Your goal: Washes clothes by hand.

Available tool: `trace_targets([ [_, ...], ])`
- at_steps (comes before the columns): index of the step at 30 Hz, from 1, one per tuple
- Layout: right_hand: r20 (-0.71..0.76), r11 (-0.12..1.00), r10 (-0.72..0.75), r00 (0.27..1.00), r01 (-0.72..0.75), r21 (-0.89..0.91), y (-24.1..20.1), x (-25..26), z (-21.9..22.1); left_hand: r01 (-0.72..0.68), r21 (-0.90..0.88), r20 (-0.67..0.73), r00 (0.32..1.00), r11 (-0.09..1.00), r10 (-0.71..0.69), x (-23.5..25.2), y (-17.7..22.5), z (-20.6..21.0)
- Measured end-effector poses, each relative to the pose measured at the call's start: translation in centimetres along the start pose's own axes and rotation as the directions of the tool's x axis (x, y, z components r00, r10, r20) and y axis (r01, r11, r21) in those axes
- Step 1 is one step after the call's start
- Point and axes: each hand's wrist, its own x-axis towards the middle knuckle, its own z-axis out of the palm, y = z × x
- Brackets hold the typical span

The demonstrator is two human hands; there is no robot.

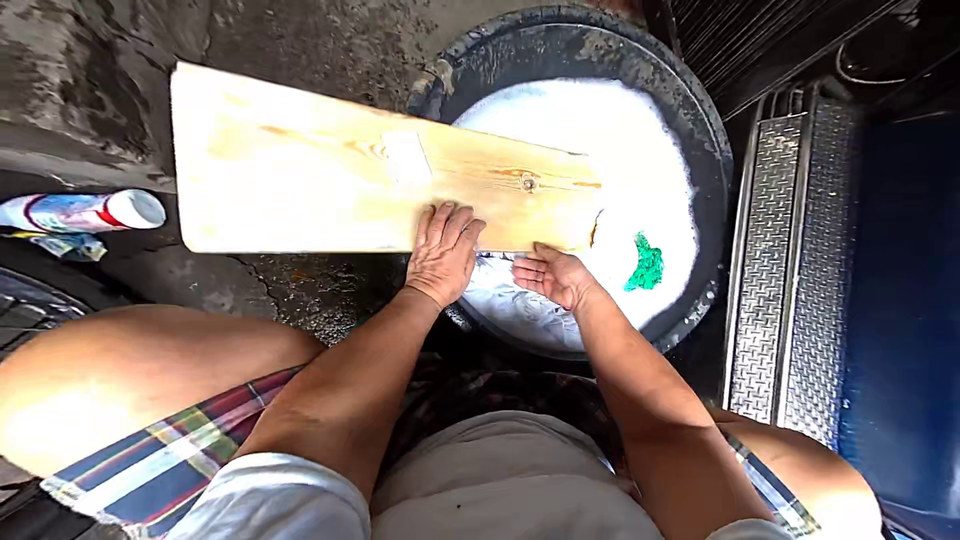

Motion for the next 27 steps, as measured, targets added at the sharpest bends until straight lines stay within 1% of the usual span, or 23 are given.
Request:
trace_targets([
  [1,-0.044,0.986,-0.053,0.998,0.045,-0.162,0.0,-0.9,-0.8,-0.033,-0.003,0.015,0.999,0.999,0.033,0.0,0.0,-0.1],
  [2,-0.102,0.940,-0.144,0.984,0.104,-0.325,0.0,-1.8,-1.5,-0.072,-0.006,0.014,0.997,0.997,0.072,0.1,0.0,-0.2],
  [3,-0.158,0.866,-0.262,0.952,0.160,-0.473,0.2,-2.5,-2.1,-0.111,-0.010,0.016,0.994,0.994,0.111,0.2,0.1,-0.3],
  [4,-0.180,0.763,-0.373,0.910,0.191,-0.617,0.5,-3.1,-2.9,-0.154,-0.015,0.030,0.987,0.988,0.155,0.3,0.2,-0.4],
  [5,-0.151,0.631,-0.450,0.880,0.194,-0.751,0.9,-3.7,-3.7,-0.200,-0.022,0.066,0.977,0.980,0.201,0.3,0.6,-0.5],
  [6,-0.093,0.484,-0.479,0.873,0.174,-0.857,1.6,-4.3,-4.4,-0.229,-0.039,0.127,0.964,0.973,0.232,0.4,1.1,-0.5],
  [7,-0.046,0.344,-0.473,0.880,0.137,-0.929,2.6,-4.7,-4.8,-0.230,-0.062,0.204,0.950,0.971,0.238,0.5,2.0,-0.5],
  [8,-0.015,0.232,-0.449,0.893,0.101,-0.968,3.7,-4.8,-5.1,-0.202,-0.078,0.278,0.936,0.976,0.216,0.6,3.2,-0.3],
  [9,0.008,0.163,-0.434,0.901,0.087,-0.983,4.7,-5.0,-5.3,-0.152,-0.086,0.354,0.919,0.985,0.173,0.5,4.6,-0.1],
  [10,0.025,0.159,-0.435,0.900,0.104,-0.982,5.3,-5.4,-5.2,-0.097,-0.088,0.414,0.902,0.991,0.125,0.5,6.0,-0.1],
  [11,0.041,0.224,-0.441,0.897,0.154,-0.962,5.2,-6.3,-4.8,-0.053,-0.083,0.461,0.883,0.995,0.086,0.5,7.1,-0.1],
  [12,0.061,0.337,-0.463,0.884,0.239,-0.911,4.7,-7.7,-4.3,-0.016,-0.084,0.511,0.858,0.996,0.057,0.7,7.9,-0.4],
  [13,0.078,0.453,-0.510,0.856,0.344,-0.822,3.9,-9.4,-3.6,0.017,-0.098,0.552,0.833,0.995,0.040,0.9,8.4,-1.0],
  [14,0.092,0.524,-0.567,0.819,0.445,-0.726,2.7,-11.3,-2.8,0.044,-0.121,0.582,0.812,0.992,0.035,1.3,8.8,-1.8],
  [15,0.101,0.549,-0.635,0.766,0.540,-0.638,1.2,-13.1,-2.1,0.071,-0.164,0.573,0.819,0.984,0.036,1.7,9.0,-2.5],
  [17,0.099,0.503,-0.789,0.606,0.730,-0.463,-1.7,-15.3,-1.5,0.135,-0.253,0.537,0.843,0.958,0.023,3.0,9.3,-4.3],
  [18,0.090,0.454,-0.849,0.521,0.806,-0.381,-3.0,-16.4,-1.3,0.178,-0.314,0.530,0.848,0.933,0.016,3.7,9.6,-5.8],
  [20,0.044,0.319,-0.937,0.346,0.903,-0.288,-5.3,-18.6,-1.0,0.254,-0.505,0.473,0.881,0.825,0.019,4.9,10.0,-8.8],
  [21,0.016,0.243,-0.966,0.258,0.929,-0.279,-6.3,-19.3,-1.0,0.263,-0.590,0.426,0.904,0.763,0.018,5.1,10.0,-10.0],
  [23,-0.023,0.088,-0.996,0.085,0.939,-0.333,-8.3,-20.1,-1.2,0.228,-0.715,0.317,0.948,0.661,0.016,5.4,10.1,-12.3],
  [25,-0.035,-0.023,-0.999,-0.040,0.911,-0.411,-10.6,-20.2,-1.6,0.159,-0.800,0.198,0.980,0.578,0.004,5.9,10.5,-14.1],
  [27,-0.022,-0.130,-0.987,-0.162,0.860,-0.494,-13.1,-19.7,-1.7,0.090,-0.829,0.095,0.995,0.552,-0.020,6.8,10.7,-15.4],
])
